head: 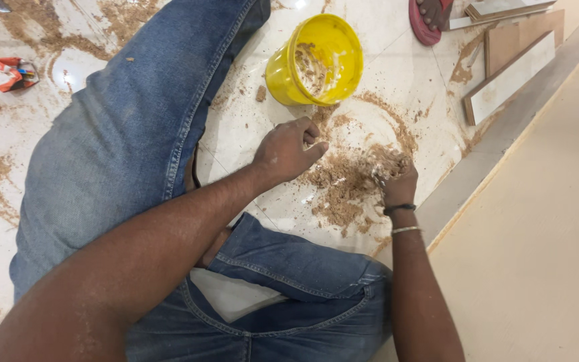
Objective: The person mixes a brown paste with a white substance in a yellow container using their hands. They then apply the paste by hand to the edges of a blue board with gold patterns.
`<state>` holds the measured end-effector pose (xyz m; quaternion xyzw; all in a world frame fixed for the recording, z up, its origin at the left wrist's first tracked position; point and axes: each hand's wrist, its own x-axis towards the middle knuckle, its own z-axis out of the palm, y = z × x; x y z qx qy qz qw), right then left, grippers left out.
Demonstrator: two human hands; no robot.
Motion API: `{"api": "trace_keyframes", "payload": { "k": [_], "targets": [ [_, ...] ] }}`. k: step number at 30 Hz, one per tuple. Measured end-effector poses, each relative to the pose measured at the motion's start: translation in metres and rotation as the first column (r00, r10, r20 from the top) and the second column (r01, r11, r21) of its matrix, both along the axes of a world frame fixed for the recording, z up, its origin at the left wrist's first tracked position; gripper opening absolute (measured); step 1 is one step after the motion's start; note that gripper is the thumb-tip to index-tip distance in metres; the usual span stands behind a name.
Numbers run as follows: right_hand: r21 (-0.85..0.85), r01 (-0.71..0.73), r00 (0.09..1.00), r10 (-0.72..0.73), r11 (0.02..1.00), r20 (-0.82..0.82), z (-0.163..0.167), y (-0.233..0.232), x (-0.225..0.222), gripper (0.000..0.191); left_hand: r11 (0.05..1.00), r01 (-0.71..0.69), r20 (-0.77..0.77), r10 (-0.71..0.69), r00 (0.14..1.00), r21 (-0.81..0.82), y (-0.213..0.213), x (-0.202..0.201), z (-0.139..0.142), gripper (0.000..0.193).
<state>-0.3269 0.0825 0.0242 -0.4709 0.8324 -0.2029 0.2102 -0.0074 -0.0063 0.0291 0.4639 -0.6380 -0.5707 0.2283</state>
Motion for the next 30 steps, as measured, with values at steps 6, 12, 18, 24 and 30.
{"api": "trace_keyframes", "payload": {
  "k": [6, 12, 18, 24, 30],
  "targets": [
    [0.512, -0.203, 0.974, 0.228, 0.835, 0.016, 0.001, 0.017, 0.038, 0.085, 1.0, -0.011, -0.022, 0.011, 1.0, -0.001, 0.001, -0.004, -0.004, 0.037],
    [0.393, -0.158, 0.909, 0.289, 0.906, -0.301, -0.052, 0.03, 0.046, 0.071, 1.0, -0.016, -0.04, 0.017, 0.999, 0.014, 0.006, -0.007, -0.005, 0.037],
    [0.082, -0.206, 0.914, 0.221, 0.975, -0.339, -0.044, 0.006, 0.023, 0.045, 0.999, -0.053, -0.038, 0.053, 0.998, 0.003, -0.001, -0.001, 0.0, 0.04],
    [0.28, -0.071, 0.981, 0.117, 0.958, -0.152, -0.016, -0.007, 0.039, 0.075, 0.999, -0.002, -0.032, 0.003, 0.999, 0.047, -0.001, -0.003, 0.005, 0.038],
    [0.187, -0.392, 0.919, 0.378, 0.901, 0.109, 0.018, -0.017, 0.021, 0.041, 0.999, 0.006, -0.013, -0.005, 1.0, 0.047, -0.003, -0.003, 0.006, 0.038]
  ]
}}
